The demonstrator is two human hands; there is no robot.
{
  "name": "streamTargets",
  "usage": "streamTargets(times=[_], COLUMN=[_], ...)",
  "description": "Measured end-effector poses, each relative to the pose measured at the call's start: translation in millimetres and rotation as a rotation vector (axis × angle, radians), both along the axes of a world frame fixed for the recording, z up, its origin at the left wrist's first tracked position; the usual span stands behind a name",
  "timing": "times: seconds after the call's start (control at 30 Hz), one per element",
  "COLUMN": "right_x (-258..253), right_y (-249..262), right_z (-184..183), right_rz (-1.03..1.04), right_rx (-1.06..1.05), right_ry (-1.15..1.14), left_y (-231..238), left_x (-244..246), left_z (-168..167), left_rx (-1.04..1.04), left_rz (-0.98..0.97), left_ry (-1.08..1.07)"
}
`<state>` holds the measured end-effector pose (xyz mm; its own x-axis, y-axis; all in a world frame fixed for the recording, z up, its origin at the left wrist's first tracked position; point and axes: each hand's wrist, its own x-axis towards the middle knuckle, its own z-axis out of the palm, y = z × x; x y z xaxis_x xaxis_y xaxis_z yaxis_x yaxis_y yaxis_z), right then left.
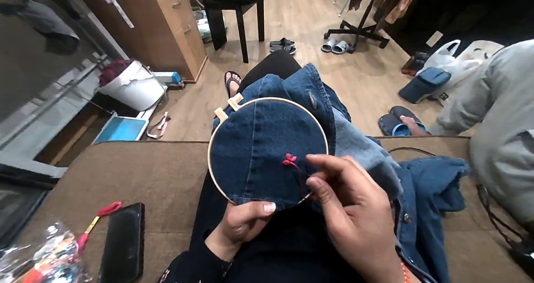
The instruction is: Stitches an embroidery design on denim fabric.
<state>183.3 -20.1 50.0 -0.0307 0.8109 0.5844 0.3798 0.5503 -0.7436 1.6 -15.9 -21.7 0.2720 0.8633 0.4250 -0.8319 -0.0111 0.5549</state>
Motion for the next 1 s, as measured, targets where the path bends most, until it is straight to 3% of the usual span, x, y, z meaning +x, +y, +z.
streamTargets(times=[0.23,0.57,1.0], right_x=[-3,3,-11], right_y=[0,0,4], right_z=[0,1,-3], right_rz=[-0.024,-0.019,-0.174], right_rx=[0.033,0.005,0.42], right_ry=[-0.075,0.017,-0.398], left_y=[0,2,-9], left_x=[0,-2,-8], left_z=[-2,-1,10], left_rx=[-0.023,-0.033,0.047], left_rz=[-0.006,-0.028,0.043], left_ry=[0.018,-0.027,0.044])
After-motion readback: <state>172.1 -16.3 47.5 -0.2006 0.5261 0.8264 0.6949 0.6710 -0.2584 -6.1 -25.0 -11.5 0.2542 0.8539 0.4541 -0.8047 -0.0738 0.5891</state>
